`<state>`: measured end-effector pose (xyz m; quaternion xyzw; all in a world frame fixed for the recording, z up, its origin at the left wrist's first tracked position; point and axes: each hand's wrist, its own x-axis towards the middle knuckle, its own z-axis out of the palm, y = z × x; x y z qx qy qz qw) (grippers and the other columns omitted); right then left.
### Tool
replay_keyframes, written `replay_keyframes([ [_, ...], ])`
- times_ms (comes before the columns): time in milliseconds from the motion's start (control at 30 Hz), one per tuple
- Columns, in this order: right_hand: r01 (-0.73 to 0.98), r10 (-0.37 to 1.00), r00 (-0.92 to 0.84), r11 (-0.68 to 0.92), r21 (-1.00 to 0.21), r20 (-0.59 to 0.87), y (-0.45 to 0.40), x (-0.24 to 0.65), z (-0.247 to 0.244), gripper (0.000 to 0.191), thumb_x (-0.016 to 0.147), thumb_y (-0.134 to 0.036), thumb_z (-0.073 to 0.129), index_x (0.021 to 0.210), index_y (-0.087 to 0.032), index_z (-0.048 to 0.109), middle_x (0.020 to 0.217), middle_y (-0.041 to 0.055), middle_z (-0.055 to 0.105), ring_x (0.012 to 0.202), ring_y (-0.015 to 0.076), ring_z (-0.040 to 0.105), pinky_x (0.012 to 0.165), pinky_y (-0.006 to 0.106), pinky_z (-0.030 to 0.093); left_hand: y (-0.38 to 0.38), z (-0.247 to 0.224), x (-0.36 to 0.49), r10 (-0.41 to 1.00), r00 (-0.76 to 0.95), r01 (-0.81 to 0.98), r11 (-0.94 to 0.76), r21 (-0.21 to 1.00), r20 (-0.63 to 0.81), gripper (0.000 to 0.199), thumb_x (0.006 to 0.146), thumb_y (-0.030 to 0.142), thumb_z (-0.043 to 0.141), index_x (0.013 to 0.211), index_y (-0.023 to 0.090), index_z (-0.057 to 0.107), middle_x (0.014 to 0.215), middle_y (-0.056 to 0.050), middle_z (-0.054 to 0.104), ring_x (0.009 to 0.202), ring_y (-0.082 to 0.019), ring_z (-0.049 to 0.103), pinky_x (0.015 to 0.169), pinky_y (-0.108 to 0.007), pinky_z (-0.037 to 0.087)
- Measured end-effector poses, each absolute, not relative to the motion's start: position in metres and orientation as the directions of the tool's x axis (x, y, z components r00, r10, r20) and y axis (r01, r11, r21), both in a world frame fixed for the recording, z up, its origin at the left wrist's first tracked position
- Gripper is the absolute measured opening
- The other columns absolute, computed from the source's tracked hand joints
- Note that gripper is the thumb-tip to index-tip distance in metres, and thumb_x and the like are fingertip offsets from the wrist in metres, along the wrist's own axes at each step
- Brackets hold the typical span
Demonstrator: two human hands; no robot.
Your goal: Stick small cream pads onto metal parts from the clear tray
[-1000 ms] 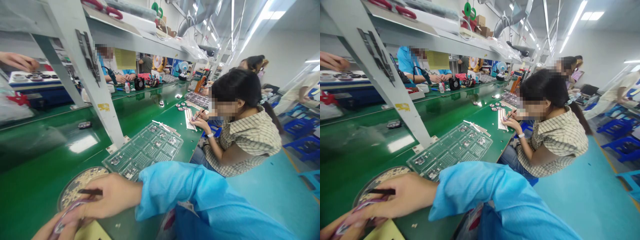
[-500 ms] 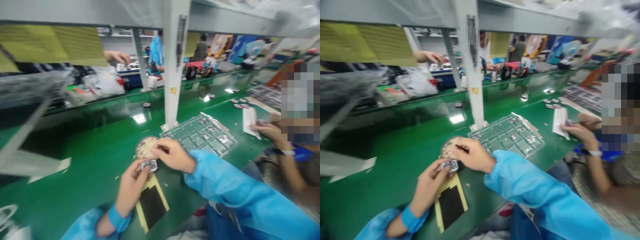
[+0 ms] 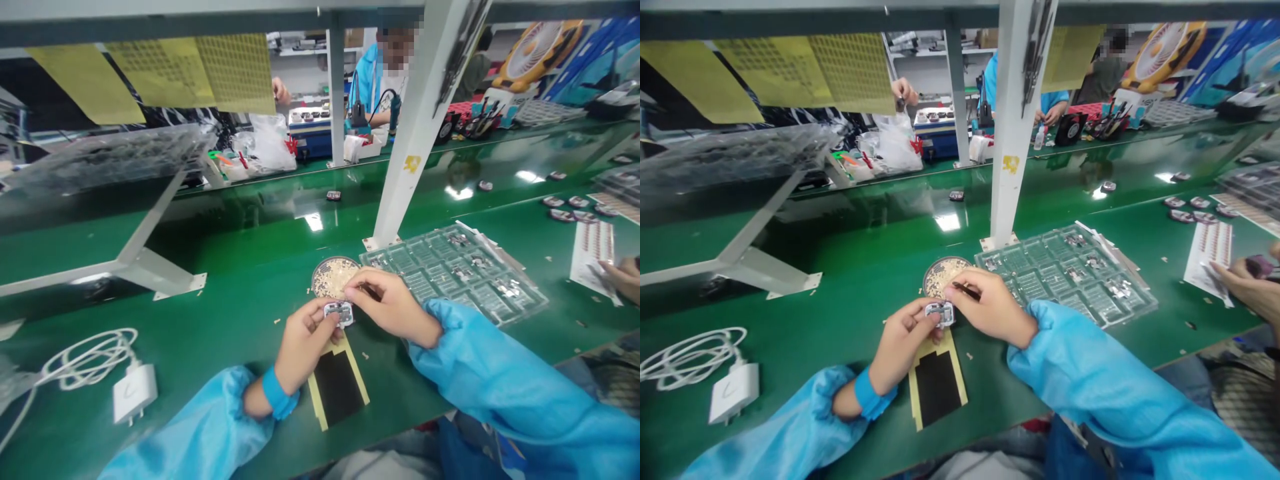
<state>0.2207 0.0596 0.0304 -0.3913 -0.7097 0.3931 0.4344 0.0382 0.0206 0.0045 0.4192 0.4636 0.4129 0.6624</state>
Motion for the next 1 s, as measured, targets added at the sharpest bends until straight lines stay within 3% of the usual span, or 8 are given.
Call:
replay_keyframes([
  [100,0.211,0.898,-0.318,0.381,-0.9,0.305,0.059,0.221,0.032,0.016,0.095,-0.024,0.06,0.088,-0.012,0.067,0.09,0.0046,0.064,0.085,0.0116,0.06,0.078,0.025,0.048,0.02,0.003,0.037,0.943,0.228,-0.101,0.27,0.958,-0.242,0.038,0.082,0.043,0.068,0.106,0.014,0.061,0.082,-0.004,0.068,0.065,-0.01,0.06,0.06,-0.019,0.052],
  [200,0.243,0.888,-0.348,0.395,-0.886,0.301,0.059,0.221,0.033,0.019,0.095,-0.026,0.061,0.084,-0.012,0.066,0.084,0.0042,0.061,0.077,0.0108,0.056,0.07,0.025,0.045,0.02,0.002,0.034,0.969,0.205,0.156,0.103,0.982,-0.134,0.029,0.087,0.039,0.063,0.107,0.018,0.065,0.091,-0.002,0.069,0.074,-0.008,0.061,0.07,-0.017,0.048],
  [300,0.227,0.826,-0.428,0.492,-0.841,0.368,0.058,0.222,0.032,0.014,0.091,-0.025,0.068,0.085,-0.013,0.068,0.083,0.0039,0.06,0.076,0.0102,0.054,0.064,0.023,0.042,0.02,0.001,0.031,0.983,0.175,0.327,-0.007,0.945,-0.053,0.026,0.089,0.038,0.06,0.106,0.02,0.067,0.085,0.001,0.068,0.072,-0.006,0.058,0.068,-0.017,0.042],
  [467,0.21,0.762,-0.473,0.586,-0.783,0.443,0.057,0.223,0.027,0.008,0.088,-0.021,0.071,0.092,-0.015,0.07,0.09,0.0047,0.059,0.086,0.0109,0.057,0.072,0.022,0.046,0.021,0.003,0.03,0.985,0.166,0.322,-0.011,0.947,-0.045,0.024,0.09,0.037,0.058,0.108,0.023,0.066,0.086,0.003,0.068,0.07,-0.005,0.056,0.067,-0.017,0.043],
  [633,0.203,0.743,-0.491,0.605,-0.77,0.455,0.058,0.225,0.025,0.01,0.086,-0.021,0.073,0.096,-0.016,0.071,0.096,0.005,0.058,0.083,0.0097,0.056,0.066,0.02,0.046,0.021,0.003,0.03,0.991,0.135,0.403,-0.043,0.914,-0.013,0.022,0.088,0.032,0.06,0.108,0.03,0.066,0.088,0.007,0.068,0.073,-0.003,0.056,0.068,-0.015,0.041],
  [833,0.224,0.737,-0.503,0.615,-0.756,0.451,0.059,0.226,0.021,0.012,0.088,-0.019,0.071,0.099,-0.02,0.07,0.099,0.0039,0.056,0.09,0.0099,0.058,0.077,0.022,0.048,0.02,0.003,0.029,0.99,0.142,0.382,-0.049,0.923,-0.006,0.02,0.088,0.032,0.057,0.107,0.033,0.064,0.09,0.01,0.067,0.075,-0.002,0.056,0.07,-0.014,0.042],
  [1000,0.255,0.729,-0.543,0.616,-0.745,0.417,0.058,0.228,0.017,0.011,0.091,-0.015,0.065,0.1,-0.021,0.068,0.103,0.0037,0.056,0.096,0.0114,0.057,0.085,0.026,0.048,0.021,0.005,0.027,0.99,0.144,0.527,-0.087,0.846,0.013,0.025,0.087,0.029,0.056,0.109,0.04,0.063,0.086,0.013,0.066,0.073,-0.003,0.054,0.074,-0.017,0.04],
])
